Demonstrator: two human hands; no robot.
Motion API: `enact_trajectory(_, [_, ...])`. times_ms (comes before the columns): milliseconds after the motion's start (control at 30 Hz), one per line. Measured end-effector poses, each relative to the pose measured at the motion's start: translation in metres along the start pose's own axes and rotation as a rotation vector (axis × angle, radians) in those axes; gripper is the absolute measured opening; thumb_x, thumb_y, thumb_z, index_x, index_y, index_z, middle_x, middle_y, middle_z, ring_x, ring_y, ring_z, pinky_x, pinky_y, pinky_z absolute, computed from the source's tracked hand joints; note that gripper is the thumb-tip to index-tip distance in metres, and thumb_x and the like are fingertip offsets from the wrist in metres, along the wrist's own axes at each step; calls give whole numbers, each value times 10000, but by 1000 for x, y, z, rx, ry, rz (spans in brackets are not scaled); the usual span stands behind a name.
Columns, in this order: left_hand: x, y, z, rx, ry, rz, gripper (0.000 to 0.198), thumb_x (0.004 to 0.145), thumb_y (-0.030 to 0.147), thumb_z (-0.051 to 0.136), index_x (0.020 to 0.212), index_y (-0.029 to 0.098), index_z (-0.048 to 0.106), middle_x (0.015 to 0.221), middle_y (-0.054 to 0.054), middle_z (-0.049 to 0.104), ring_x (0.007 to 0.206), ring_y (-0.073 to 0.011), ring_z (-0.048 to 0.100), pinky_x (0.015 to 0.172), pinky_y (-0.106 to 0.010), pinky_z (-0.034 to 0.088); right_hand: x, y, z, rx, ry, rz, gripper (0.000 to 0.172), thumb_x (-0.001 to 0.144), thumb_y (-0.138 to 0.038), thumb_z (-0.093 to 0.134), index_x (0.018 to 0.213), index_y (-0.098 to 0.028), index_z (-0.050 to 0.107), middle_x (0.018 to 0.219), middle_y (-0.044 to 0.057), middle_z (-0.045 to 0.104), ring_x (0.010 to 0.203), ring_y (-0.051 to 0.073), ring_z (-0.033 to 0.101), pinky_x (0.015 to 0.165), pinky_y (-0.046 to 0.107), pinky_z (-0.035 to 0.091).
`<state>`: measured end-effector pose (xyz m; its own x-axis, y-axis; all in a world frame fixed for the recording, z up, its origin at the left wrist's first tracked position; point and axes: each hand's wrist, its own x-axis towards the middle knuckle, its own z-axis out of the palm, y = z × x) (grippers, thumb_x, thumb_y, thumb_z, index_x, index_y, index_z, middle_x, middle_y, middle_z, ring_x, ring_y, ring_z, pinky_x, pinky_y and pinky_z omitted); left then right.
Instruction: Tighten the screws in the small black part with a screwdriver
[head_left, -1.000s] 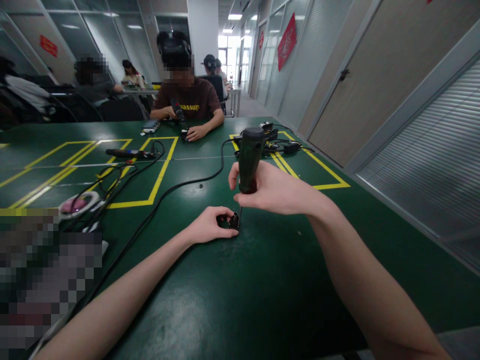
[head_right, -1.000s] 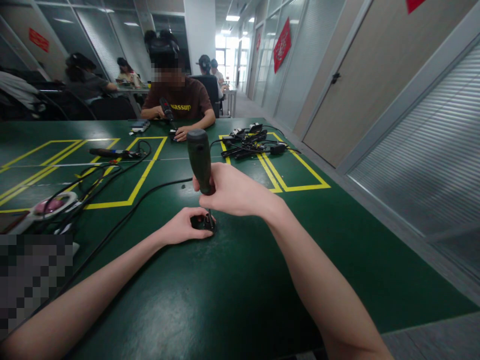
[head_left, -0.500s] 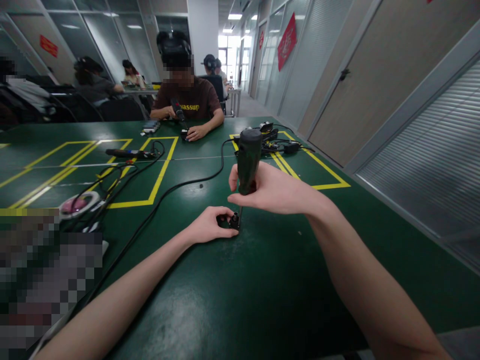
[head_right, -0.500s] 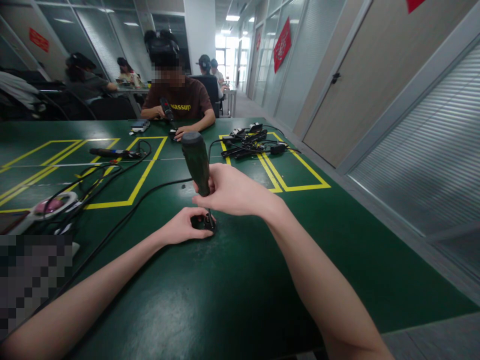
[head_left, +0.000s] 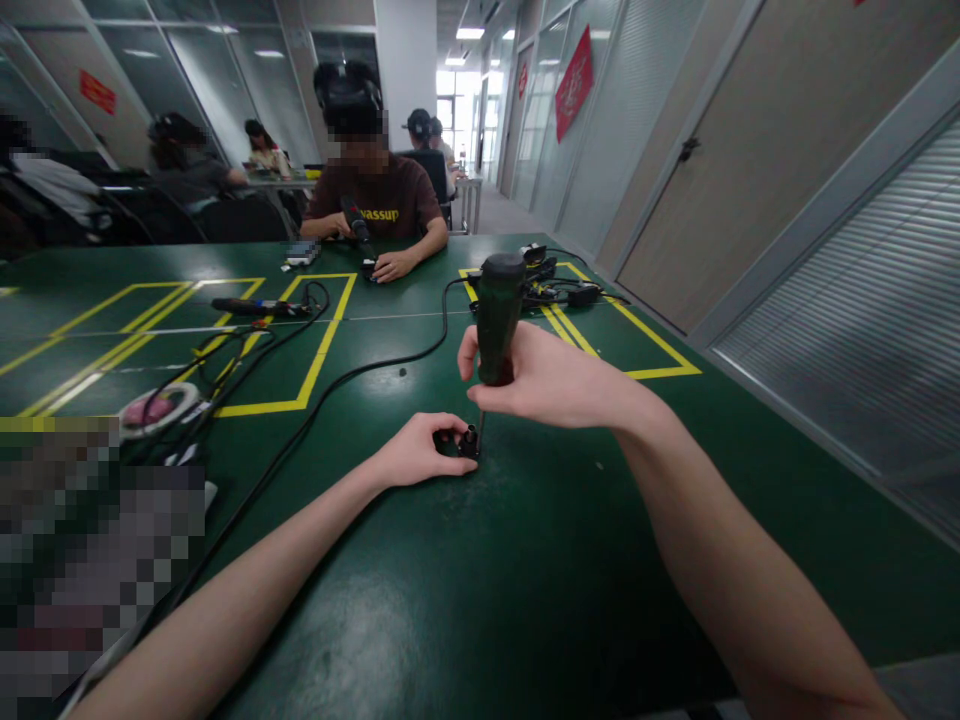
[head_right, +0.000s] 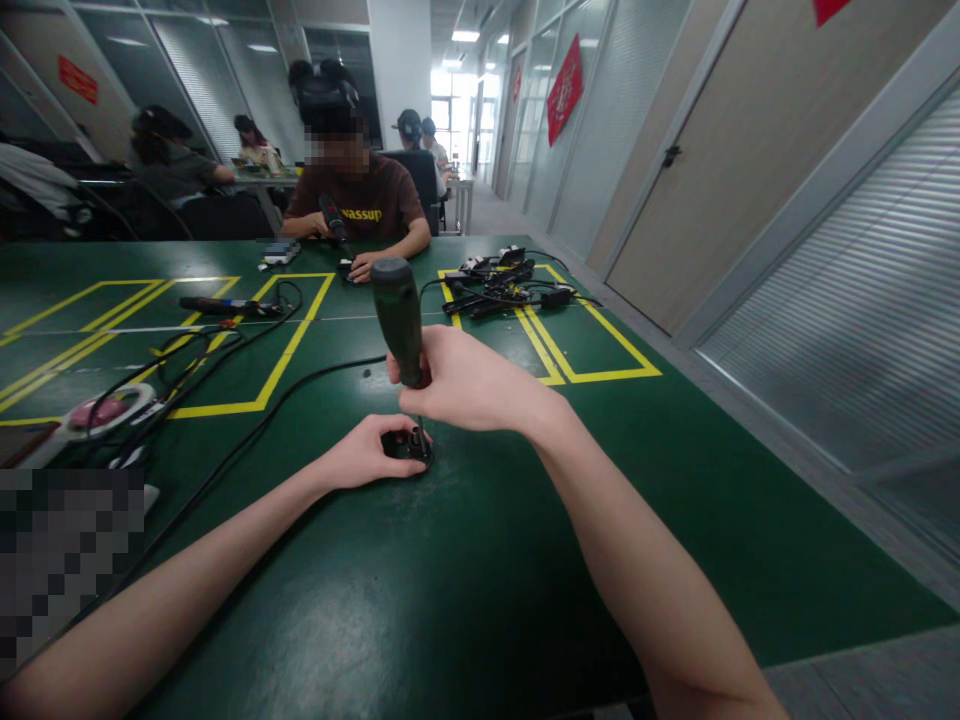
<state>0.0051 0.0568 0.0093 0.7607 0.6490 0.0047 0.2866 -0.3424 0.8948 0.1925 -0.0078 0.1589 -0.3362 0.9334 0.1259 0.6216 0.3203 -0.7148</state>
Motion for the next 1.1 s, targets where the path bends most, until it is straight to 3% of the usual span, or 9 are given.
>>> enact_trajectory(1100, [-1,0,0,-5,5,13,289,731,322,802,956,146,757,935,-47,769,905,-217,690,902,-342,532,2,2,0,38,-43,14,234,660,-108,628,870,-198,578,746,-49,545,631,127,480,594,271,383])
